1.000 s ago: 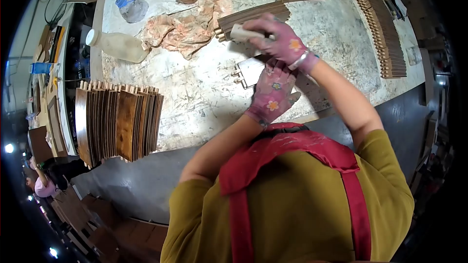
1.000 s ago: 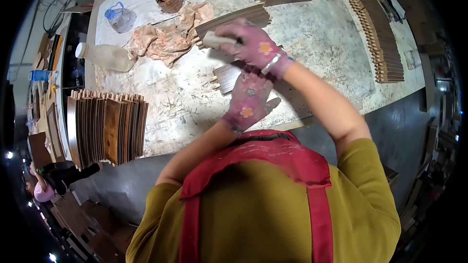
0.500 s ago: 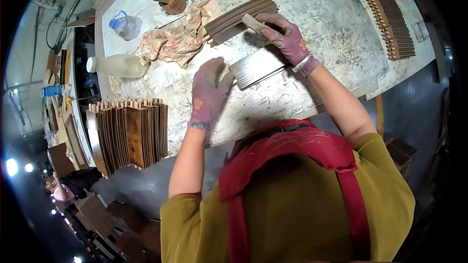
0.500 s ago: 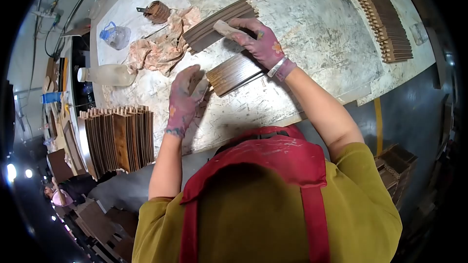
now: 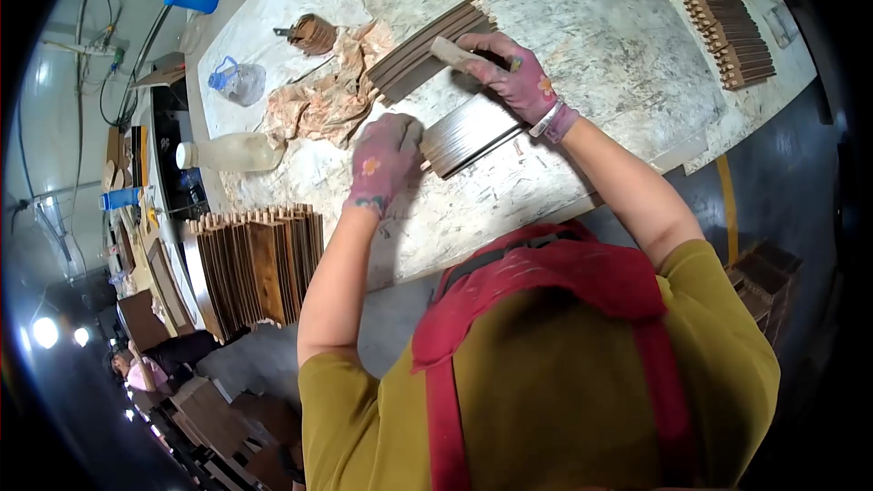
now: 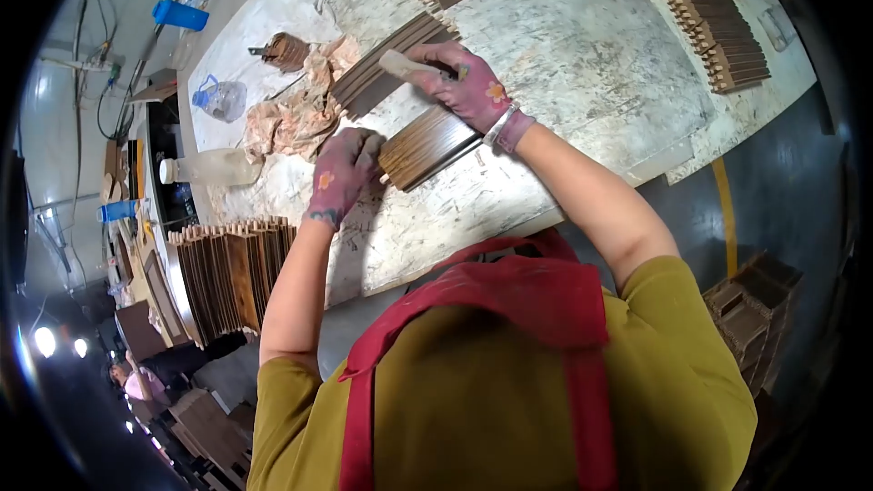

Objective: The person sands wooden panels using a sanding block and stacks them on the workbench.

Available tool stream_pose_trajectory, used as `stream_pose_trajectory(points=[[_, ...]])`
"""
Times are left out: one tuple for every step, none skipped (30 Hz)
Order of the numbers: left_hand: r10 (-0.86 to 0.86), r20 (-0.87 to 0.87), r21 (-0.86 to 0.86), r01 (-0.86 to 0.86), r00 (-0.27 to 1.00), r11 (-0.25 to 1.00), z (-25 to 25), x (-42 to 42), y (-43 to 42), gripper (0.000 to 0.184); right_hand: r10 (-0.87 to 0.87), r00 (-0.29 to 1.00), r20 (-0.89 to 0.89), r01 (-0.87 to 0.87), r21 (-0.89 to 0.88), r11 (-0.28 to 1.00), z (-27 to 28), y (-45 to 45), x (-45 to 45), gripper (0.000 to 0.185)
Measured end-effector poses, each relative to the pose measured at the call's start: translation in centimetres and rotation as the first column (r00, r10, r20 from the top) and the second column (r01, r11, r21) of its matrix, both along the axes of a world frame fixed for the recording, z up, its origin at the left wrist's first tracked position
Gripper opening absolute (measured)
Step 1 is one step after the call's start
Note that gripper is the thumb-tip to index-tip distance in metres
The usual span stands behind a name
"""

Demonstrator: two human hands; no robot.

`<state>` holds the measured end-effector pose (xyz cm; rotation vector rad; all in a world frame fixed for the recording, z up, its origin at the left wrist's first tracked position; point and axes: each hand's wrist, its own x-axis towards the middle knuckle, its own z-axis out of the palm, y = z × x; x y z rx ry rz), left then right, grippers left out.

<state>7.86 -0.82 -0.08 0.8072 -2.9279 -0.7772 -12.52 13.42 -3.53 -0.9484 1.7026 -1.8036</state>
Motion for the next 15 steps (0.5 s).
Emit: stream_pose_trajectory(points=[[-0.060, -0.093, -0.115, 0.049, 0.994, 0.992, 0.3, -0.1, 0.8, 0.042, -0.090, 0.986, 0.140, 0.089, 0.009, 0.996, 0.4, 0.2, -0.6, 0.042], [-0.146, -0.183, -0.223, 0.103, 0.972, 0.969, 1.0, -1.1, 2.3, 0.051, -0.197, 0.942, 0.272, 0.195, 0.034, 0.980, 0.8, 1.0, -1.5, 0.043], [-0.156, -0.122, -0.250, 0.122, 0.980, 0.961, 2.2, -1.8, 4.0, 0.067, -0.307, 0.909, 0.281, 0.321, -0.005, 0.947, 1.0, 1.1, -2.2, 0.045], [-0.190, -0.077, -0.308, 0.158, 0.979, 0.938, 2.6, -2.5, 5.4, 0.080, -0.336, 0.834, 0.437, 0.361, 0.030, 0.932, 1.7, 2.1, -3.0, 0.046], [-0.195, -0.013, -0.232, 0.187, 0.981, 0.955, 2.3, -3.3, 6.0, 0.082, -0.343, 0.820, 0.458, 0.385, 0.002, 0.923, 1.4, 2.9, -3.8, 0.047], [-0.204, 0.051, -0.156, 0.209, 0.978, 0.965, 2.0, -4.0, 6.2, 0.083, -0.347, 0.807, 0.478, 0.409, -0.027, 0.912, 1.2, 3.3, -4.5, 0.047], [-0.207, 0.037, -0.136, 0.210, 0.978, 0.968, 1.9, -4.3, 6.3, 0.082, -0.374, 0.808, 0.456, 0.437, -0.039, 0.898, 0.9, 4.0, -4.5, 0.049], [-0.210, 0.025, -0.116, 0.212, 0.977, 0.970, 1.7, -4.4, 6.2, 0.081, -0.370, 0.811, 0.452, 0.437, -0.049, 0.898, 1.2, 4.7, -4.5, 0.050], [-0.213, 0.016, -0.095, 0.214, 0.977, 0.972, 1.7, -4.3, 6.2, 0.080, -0.367, 0.813, 0.452, 0.436, -0.057, 0.898, 1.3, 5.5, -4.6, 0.051], [-0.223, -0.030, -0.091, 0.219, 0.974, 0.971, 1.8, -4.0, 6.2, 0.079, -0.362, 0.815, 0.453, 0.434, -0.064, 0.899, 1.5, 6.5, -4.5, 0.052], [-0.231, -0.076, -0.091, 0.224, 0.970, 0.970, 2.1, -3.8, 5.9, 0.078, -0.341, 0.798, 0.497, 0.435, -0.084, 0.896, 1.9, 7.4, -4.3, 0.048], [-0.241, -0.120, -0.092, 0.231, 0.963, 0.969, 2.6, -3.7, 5.6, 0.076, -0.335, 0.769, 0.545, 0.452, -0.093, 0.887, 2.1, 8.1, -4.4, 0.045], [-0.231, -0.148, -0.039, 0.228, 0.962, 0.973, 3.5, -3.6, 5.4, 0.065, -0.326, 0.735, 0.594, 0.469, -0.099, 0.878, 2.0, 8.9, -4.4, 0.042], [-0.197, -0.145, 0.098, 0.213, 0.970, 0.972, 3.6, -3.4, 4.8, 0.061, -0.315, 0.701, 0.640, 0.485, -0.103, 0.869, 2.1, 9.6, -4.2, 0.039], [-0.161, -0.137, 0.233, 0.190, 0.977, 0.954, 3.6, -3.2, 4.1, 0.056, -0.321, 0.688, 0.651, 0.497, -0.100, 0.862, 2.5, 10.0, -3.9, 0.032]])
